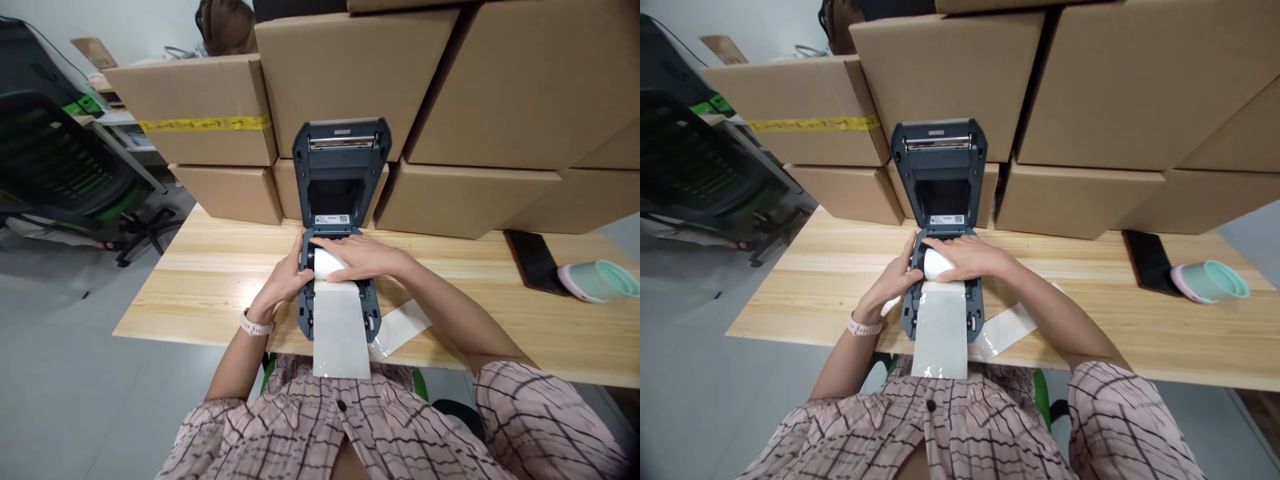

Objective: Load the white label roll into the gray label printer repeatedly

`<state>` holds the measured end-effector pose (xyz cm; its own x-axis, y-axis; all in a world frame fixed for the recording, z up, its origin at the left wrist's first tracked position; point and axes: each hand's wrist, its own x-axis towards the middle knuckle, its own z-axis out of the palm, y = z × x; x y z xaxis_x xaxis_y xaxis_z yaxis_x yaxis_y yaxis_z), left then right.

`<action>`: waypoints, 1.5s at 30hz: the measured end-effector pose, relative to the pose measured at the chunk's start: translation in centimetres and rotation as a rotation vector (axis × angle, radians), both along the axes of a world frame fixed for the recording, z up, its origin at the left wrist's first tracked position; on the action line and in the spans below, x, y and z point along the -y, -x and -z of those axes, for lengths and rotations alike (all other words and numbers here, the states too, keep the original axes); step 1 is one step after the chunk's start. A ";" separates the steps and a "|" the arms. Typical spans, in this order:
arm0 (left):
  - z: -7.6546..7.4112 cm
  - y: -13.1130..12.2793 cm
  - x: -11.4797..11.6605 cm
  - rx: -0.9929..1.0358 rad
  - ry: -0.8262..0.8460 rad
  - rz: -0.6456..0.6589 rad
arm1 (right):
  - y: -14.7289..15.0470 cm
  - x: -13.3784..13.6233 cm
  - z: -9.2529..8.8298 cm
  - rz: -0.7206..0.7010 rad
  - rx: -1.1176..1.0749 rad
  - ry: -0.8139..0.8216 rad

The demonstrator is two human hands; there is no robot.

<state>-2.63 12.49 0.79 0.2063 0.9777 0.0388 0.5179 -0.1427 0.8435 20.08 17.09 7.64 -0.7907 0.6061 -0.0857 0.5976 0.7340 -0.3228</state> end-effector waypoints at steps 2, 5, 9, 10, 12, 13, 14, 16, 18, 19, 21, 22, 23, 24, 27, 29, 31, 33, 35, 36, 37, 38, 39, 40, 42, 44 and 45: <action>-0.6 -0.1 0.3 -0.080 -0.005 0.000 | 0.9 -0.7 0.2 -0.023 0.087 0.032; -1.7 -0.2 0.6 -0.178 0.033 0.011 | 2.0 -1.1 0.2 -0.012 0.130 0.050; -2.4 -0.4 0.6 -0.221 0.020 0.038 | 1.3 -1.2 -1.2 -0.038 -0.032 0.120; -2.4 -0.4 0.6 -0.221 0.006 0.037 | 0.6 -1.1 -1.9 -0.068 -0.114 0.143; -2.2 -0.4 0.6 -0.216 -0.017 0.028 | -1.7 -1.1 -3.6 -0.118 -0.281 0.180; -2.1 -0.4 0.6 -0.210 -0.025 0.027 | -3.1 -1.0 -4.4 -0.123 -0.354 0.186; -2.0 -0.4 0.6 -0.202 -0.031 0.029 | -4.6 -0.8 -5.1 -0.107 -0.416 0.184; -1.9 -0.4 0.7 -0.178 -0.034 0.037 | -7.7 -0.6 -5.8 -0.011 -0.510 0.167; -1.9 -0.4 0.7 -0.155 -0.031 0.041 | -10.5 -0.4 -5.4 0.132 -0.568 0.152; -2.0 -0.4 0.7 -0.156 -0.027 0.039 | -11.6 -0.5 -4.8 0.206 -0.577 0.147; -2.2 -0.5 0.7 -0.185 -0.017 0.034 | -13.1 -0.9 -2.9 0.341 -0.547 0.120; -2.3 -0.5 0.7 -0.204 -0.012 0.033 | -13.6 -1.2 -1.8 0.399 -0.511 0.108; -2.3 -0.5 0.8 -0.219 -0.006 0.032 | -13.9 -1.6 -0.8 0.446 -0.468 0.103; -2.4 -0.6 0.8 -0.228 -0.001 0.030 | -14.1 -2.1 0.2 0.478 -0.428 0.108; -2.4 -0.6 0.8 -0.235 0.014 0.032 | -14.1 -3.6 2.5 0.489 -0.355 0.157; -2.4 -0.5 0.8 -0.239 0.017 0.039 | -13.8 -4.6 3.2 0.472 -0.333 0.180; -2.3 -0.5 0.8 -0.244 0.016 0.051 | -13.4 -5.2 3.5 0.473 -0.348 0.210; -2.2 -0.4 0.7 -0.255 0.028 0.052 | -13.2 -5.3 3.6 0.480 -0.415 0.274; -2.1 -0.4 0.6 -0.264 0.049 0.042 | -13.6 -4.7 3.6 0.479 -0.493 0.336; -2.1 -0.4 0.6 -0.266 0.061 0.037 | -14.2 -4.1 3.6 0.478 -0.527 0.348; -2.1 -0.4 0.6 -0.267 0.072 0.034 | -15.0 -3.2 3.8 0.485 -0.554 0.344; -2.1 -0.4 0.6 -0.268 0.084 0.033 | -16.1 -2.1 4.1 0.506 -0.569 0.331; -2.2 -0.4 0.6 -0.270 0.095 0.034 | -17.3 -0.9 4.5 0.543 -0.570 0.316; -2.3 -0.4 0.6 -0.273 0.105 0.036 | -18.5 0.5 5.1 0.597 -0.558 0.313; -2.5 -0.5 0.6 -0.281 0.123 0.040 | -20.9 3.6 6.7 0.725 -0.479 0.362; -2.7 -0.6 0.7 -0.305 0.132 0.032 | -22.5 6.4 8.5 0.814 -0.471 0.424; -2.8 -0.7 0.7 -0.322 0.135 0.024 | -22.9 7.6 9.3 0.843 -0.487 0.435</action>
<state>-1.97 11.82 3.57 0.2100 0.9643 -0.1611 0.7583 -0.0567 0.6494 42.94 9.46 -1.66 -0.1375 0.9671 -0.2140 0.5944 -0.0922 -0.7989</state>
